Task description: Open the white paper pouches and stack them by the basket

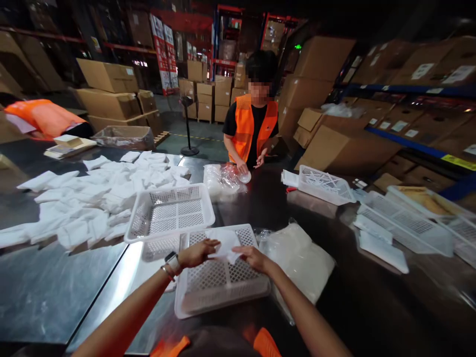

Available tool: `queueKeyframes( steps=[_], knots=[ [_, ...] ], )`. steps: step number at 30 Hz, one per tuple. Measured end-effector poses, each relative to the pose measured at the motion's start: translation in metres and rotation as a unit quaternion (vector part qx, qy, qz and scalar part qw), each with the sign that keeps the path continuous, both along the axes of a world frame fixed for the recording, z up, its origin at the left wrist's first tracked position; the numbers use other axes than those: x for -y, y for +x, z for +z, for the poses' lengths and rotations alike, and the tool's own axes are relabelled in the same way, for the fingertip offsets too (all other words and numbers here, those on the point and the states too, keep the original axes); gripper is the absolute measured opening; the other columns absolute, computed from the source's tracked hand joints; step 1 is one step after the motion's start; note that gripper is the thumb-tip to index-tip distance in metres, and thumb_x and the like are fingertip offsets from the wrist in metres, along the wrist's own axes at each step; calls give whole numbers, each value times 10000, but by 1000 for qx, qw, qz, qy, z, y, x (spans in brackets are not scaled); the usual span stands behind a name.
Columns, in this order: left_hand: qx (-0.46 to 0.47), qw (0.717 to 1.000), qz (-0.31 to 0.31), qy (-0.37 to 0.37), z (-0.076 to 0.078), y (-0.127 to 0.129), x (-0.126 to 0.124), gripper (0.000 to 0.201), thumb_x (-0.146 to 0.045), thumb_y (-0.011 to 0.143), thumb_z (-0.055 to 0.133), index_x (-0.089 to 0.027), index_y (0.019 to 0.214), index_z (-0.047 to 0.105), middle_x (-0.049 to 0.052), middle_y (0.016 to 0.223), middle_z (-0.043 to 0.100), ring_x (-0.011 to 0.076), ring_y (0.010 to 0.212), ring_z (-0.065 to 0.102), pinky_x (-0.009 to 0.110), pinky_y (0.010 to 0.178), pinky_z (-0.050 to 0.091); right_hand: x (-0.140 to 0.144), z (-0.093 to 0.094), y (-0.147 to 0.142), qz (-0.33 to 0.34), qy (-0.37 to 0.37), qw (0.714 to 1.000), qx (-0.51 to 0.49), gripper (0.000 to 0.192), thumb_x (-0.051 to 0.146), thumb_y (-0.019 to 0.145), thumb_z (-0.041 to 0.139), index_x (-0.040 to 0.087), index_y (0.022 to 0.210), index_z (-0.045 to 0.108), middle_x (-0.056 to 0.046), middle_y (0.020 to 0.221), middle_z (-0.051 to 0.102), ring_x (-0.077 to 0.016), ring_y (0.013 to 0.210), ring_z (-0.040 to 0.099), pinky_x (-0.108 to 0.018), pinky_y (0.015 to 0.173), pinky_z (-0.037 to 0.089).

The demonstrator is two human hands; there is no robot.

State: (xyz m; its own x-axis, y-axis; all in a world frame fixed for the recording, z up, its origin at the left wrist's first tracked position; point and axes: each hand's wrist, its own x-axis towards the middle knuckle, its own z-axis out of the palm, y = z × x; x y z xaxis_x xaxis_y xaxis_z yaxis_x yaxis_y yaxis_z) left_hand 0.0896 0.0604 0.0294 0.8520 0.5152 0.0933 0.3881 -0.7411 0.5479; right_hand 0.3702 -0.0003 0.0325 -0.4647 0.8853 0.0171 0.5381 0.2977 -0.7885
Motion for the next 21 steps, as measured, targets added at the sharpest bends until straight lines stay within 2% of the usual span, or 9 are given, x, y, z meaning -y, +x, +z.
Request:
queueKeyframes(
  steps=[2, 5, 8, 11, 12, 14, 15, 17, 21],
  knots=[
    [-35, 998, -59, -5, -12, -1, 9, 172, -296, 877, 573, -211, 888, 722, 101, 1431, 521, 264, 1352, 449, 476, 1146, 323, 11, -19, 1, 57, 16, 997, 50, 448, 134, 763, 441, 135, 1131, 696, -125, 1262, 646, -219, 1222, 576, -436, 1078, 419],
    [-68, 997, -46, 14, -31, -6, 26, 171, -262, 857, 586, -175, 871, 732, 118, 1510, 411, 311, 1417, 336, 519, 1179, 240, 25, -41, 2, 67, 38, 995, 66, 388, 130, 808, 435, 158, 1077, 714, -120, 1298, 620, -214, 1277, 529, -467, 1116, 371],
    [-59, 998, -8, -17, -38, -11, 35, 231, -275, 870, 558, -160, 988, 719, 129, 1533, 368, 308, 1433, 301, 536, 1184, 215, 32, -48, 2, 29, 22, 999, 35, 340, 211, 863, 437, 182, 1061, 711, -104, 1228, 672, -216, 1249, 553, -487, 1112, 366],
    [5, 996, 22, -91, -38, -11, 39, 277, -326, 904, 494, -197, 1024, 708, 101, 1436, 517, 254, 1378, 410, 506, 1192, 207, 32, -51, -4, -62, -7, 998, -10, 344, 304, 878, 405, 173, 908, 721, -104, 1016, 739, -227, 1045, 653, -434, 974, 480],
    [39, 990, 56, -120, -39, -10, 40, 298, -360, 915, 466, -216, 1015, 706, 87, 1359, 595, 238, 1322, 479, 485, 1179, 247, 31, -53, -8, -116, -11, 993, -24, 372, 355, 887, 388, 172, 843, 709, -94, 911, 741, -218, 920, 671, -392, 873, 521],
    [119, 961, 182, -170, -41, -4, 44, 367, -465, 910, 424, -222, 935, 698, 76, 1099, 728, 228, 1094, 630, 433, 1048, 426, 29, -57, -17, -233, 0, 972, -37, 455, 488, 886, 371, 178, 705, 650, -58, 694, 685, -183, 681, 623, -303, 660, 518],
    [154, 938, 252, -184, -43, 0, 46, 412, -523, 896, 407, -214, 870, 679, 72, 957, 745, 227, 953, 662, 402, 927, 500, 27, -60, -22, -283, 13, 958, -37, 495, 555, 875, 368, 186, 643, 603, -37, 607, 633, -166, 602, 574, -274, 586, 483],
    [202, 893, 358, -184, -46, 10, 49, 482, -609, 871, 368, -213, 716, 593, 51, 740, 695, 210, 732, 638, 346, 714, 525, 22, -63, -30, -354, 41, 934, -28, 550, 653, 854, 355, 210, 563, 500, -7, 510, 531, -141, 526, 483, -250, 516, 416],
    [219, 869, 415, -158, -46, 29, 47, 466, -599, 899, 306, -233, 669, 479, 9, 633, 595, 175, 618, 574, 305, 630, 475, 15, -63, -40, -432, 73, 899, -9, 590, 711, 872, 245, 239, 564, 419, -11, 497, 497, -139, 500, 412, -263, 495, 360]
  ],
)
